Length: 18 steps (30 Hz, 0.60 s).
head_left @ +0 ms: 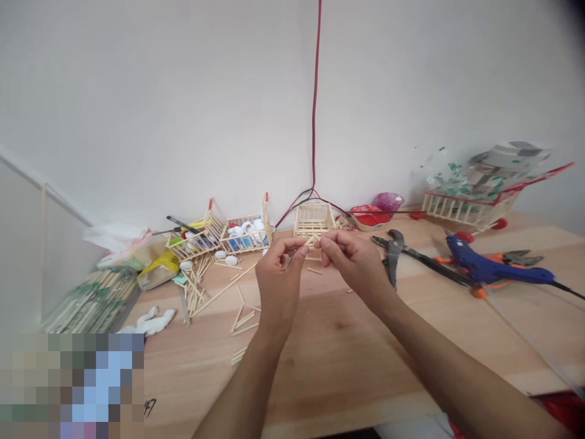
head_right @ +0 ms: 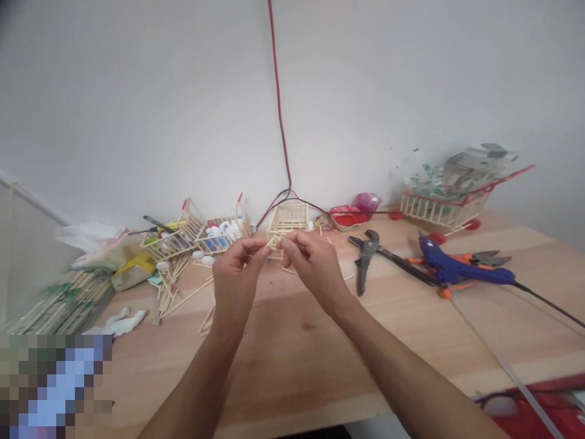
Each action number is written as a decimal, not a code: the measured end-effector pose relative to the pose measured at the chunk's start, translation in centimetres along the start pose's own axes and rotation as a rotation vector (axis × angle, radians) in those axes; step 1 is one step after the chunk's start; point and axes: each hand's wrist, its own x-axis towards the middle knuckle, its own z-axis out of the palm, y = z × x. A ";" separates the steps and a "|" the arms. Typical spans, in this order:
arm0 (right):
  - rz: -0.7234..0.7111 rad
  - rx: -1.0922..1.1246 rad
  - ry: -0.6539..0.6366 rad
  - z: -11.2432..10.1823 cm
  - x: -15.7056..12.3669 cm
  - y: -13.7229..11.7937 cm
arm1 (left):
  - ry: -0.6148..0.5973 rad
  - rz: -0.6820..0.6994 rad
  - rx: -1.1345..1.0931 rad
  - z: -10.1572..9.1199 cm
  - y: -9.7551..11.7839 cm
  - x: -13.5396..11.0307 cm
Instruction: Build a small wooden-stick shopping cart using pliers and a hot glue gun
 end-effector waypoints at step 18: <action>-0.059 -0.106 0.033 -0.3 -0.1 -0.3 | 0.023 0.033 0.061 0.1 0.4 -0.4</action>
